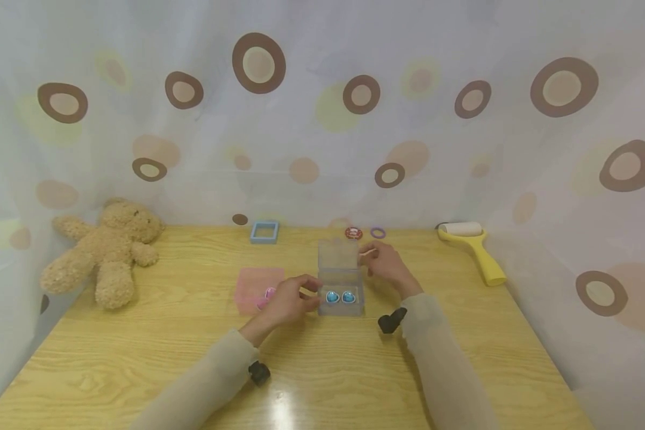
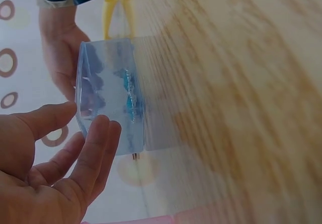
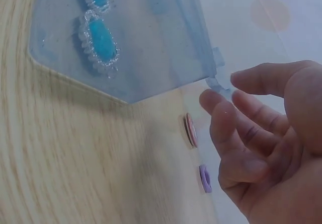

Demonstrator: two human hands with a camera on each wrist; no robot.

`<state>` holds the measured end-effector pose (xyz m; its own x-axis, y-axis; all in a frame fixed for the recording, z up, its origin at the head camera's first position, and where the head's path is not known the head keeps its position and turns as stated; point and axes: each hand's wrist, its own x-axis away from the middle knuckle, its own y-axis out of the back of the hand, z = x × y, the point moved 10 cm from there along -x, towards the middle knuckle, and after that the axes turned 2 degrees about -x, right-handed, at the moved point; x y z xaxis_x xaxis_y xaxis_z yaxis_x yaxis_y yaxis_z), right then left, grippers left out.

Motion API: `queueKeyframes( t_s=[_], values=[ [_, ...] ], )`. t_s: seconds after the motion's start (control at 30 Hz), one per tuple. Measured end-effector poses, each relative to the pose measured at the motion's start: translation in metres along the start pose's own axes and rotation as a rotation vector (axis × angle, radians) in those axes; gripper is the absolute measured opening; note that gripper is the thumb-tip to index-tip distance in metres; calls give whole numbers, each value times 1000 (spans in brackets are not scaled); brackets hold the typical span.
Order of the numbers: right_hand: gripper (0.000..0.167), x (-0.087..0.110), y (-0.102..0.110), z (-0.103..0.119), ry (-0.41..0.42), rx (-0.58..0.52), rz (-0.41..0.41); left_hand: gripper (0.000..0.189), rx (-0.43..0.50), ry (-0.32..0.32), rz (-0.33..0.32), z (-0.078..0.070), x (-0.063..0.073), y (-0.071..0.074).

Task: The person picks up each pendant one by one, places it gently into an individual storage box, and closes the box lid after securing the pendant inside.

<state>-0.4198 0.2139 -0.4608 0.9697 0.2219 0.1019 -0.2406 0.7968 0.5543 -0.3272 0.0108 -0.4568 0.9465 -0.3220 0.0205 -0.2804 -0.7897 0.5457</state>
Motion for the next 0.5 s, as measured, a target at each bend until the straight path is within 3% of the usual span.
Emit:
queueKeyframes(
  t_s=[0.5],
  values=[
    [41, 8, 10, 4, -20, -122, 15, 33, 4, 16, 4, 0, -1, 2]
  ],
)
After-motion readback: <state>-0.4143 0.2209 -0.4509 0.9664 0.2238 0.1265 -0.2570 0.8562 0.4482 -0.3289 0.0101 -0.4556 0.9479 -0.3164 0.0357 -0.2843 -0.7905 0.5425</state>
